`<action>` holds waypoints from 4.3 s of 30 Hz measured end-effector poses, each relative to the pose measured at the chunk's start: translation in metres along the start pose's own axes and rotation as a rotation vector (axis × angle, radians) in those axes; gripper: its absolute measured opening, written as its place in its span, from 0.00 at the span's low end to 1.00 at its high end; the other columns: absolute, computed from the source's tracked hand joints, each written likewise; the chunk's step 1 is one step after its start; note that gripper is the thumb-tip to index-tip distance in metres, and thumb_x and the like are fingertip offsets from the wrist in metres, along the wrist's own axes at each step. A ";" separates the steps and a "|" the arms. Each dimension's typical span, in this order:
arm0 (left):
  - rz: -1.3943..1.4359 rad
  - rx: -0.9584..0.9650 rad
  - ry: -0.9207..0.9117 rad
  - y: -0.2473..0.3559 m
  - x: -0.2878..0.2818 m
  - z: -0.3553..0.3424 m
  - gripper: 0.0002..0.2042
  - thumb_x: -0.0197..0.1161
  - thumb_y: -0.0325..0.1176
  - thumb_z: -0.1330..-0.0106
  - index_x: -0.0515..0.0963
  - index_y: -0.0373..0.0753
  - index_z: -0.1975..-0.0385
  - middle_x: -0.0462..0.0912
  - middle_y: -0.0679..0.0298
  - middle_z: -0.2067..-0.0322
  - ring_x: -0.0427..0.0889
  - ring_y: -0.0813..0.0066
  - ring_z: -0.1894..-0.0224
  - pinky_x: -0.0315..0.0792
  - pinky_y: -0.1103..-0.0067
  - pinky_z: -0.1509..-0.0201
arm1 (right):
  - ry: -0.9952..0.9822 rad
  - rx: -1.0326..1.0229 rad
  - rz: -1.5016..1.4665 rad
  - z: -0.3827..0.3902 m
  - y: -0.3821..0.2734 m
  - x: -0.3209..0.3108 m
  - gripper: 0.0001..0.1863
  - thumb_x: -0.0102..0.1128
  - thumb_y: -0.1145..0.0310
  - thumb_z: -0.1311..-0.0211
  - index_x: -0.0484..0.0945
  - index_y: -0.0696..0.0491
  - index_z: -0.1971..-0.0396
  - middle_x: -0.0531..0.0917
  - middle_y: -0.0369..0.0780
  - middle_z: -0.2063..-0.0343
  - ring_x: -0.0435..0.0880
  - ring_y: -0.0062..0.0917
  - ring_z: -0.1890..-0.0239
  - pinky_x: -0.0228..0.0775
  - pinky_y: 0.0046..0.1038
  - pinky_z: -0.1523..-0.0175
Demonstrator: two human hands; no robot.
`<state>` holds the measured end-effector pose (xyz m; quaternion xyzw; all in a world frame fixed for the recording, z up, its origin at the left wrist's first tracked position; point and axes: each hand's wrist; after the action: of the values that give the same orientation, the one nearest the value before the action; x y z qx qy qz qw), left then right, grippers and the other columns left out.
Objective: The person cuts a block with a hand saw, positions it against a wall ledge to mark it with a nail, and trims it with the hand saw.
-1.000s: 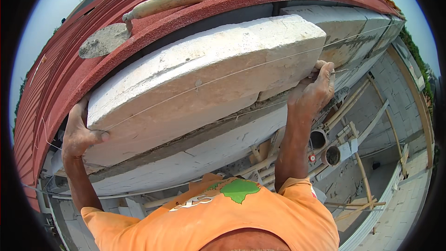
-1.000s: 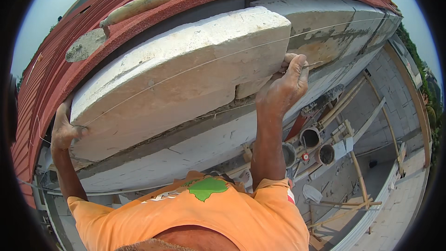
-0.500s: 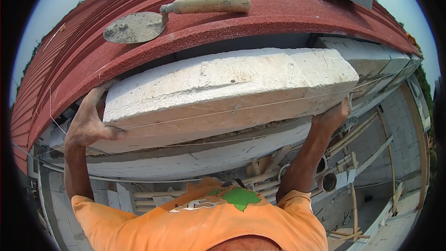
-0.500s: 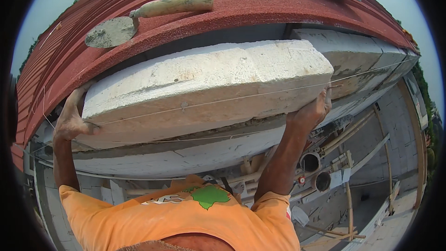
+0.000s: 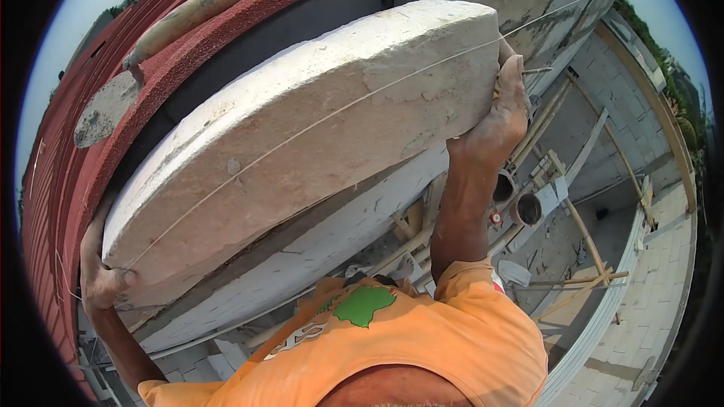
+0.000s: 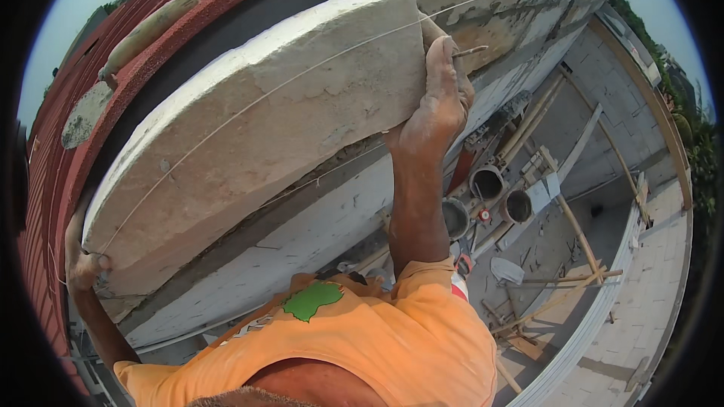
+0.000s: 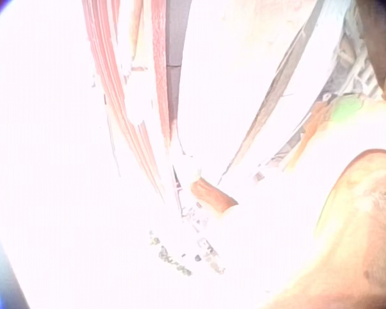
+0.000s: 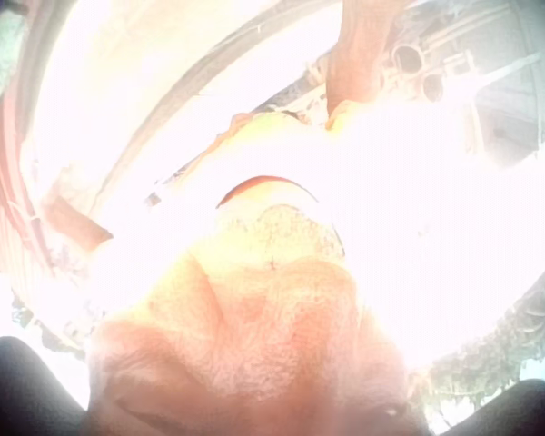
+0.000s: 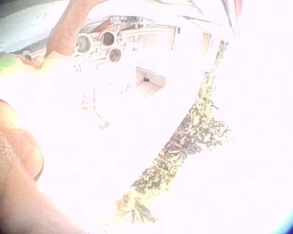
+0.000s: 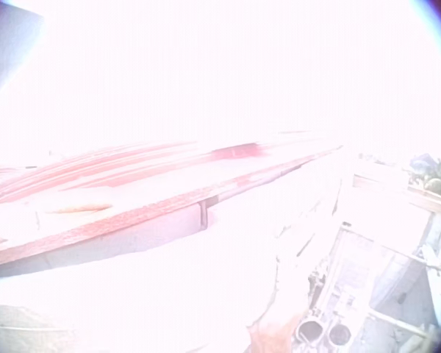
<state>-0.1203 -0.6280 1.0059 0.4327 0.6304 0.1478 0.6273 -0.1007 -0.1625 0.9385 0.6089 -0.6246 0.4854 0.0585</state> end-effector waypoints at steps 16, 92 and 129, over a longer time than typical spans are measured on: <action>0.168 -0.086 -0.281 0.022 -0.017 0.000 0.42 0.71 0.49 0.50 0.67 0.24 0.40 0.75 0.38 0.46 0.76 0.50 0.44 0.69 0.60 0.41 | -0.012 0.352 0.349 0.031 -0.023 0.016 0.27 0.37 0.57 0.24 0.62 0.58 0.34 0.70 0.50 0.39 0.78 0.31 0.43 0.76 0.32 0.42; 1.046 -0.324 -0.809 -0.005 0.338 -0.120 0.48 0.70 0.61 0.49 0.55 0.44 0.32 0.61 0.60 0.35 0.59 0.63 0.31 0.52 0.55 0.28 | 1.092 0.248 0.389 0.225 0.014 -0.165 0.29 0.47 0.61 0.27 0.59 0.62 0.33 0.67 0.43 0.36 0.66 0.29 0.34 0.56 0.32 0.31; 0.721 -0.610 -1.380 -0.222 0.658 -0.174 0.32 0.65 0.42 0.45 0.67 0.34 0.41 0.75 0.59 0.46 0.74 0.64 0.43 0.67 0.63 0.38 | 1.781 0.762 0.908 0.566 0.076 -0.252 0.21 0.52 0.58 0.31 0.76 0.54 0.44 0.72 0.28 0.77 0.63 0.13 0.79 0.53 0.19 0.77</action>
<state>-0.2544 -0.2142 0.4375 0.4126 -0.1400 0.2054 0.8763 0.1942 -0.3847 0.4355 -0.2760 -0.3325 0.8947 0.1132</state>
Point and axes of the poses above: each hand's wrist, its own z-axis away from the middle knuckle, its own x-axis out of the palm, y = z × x
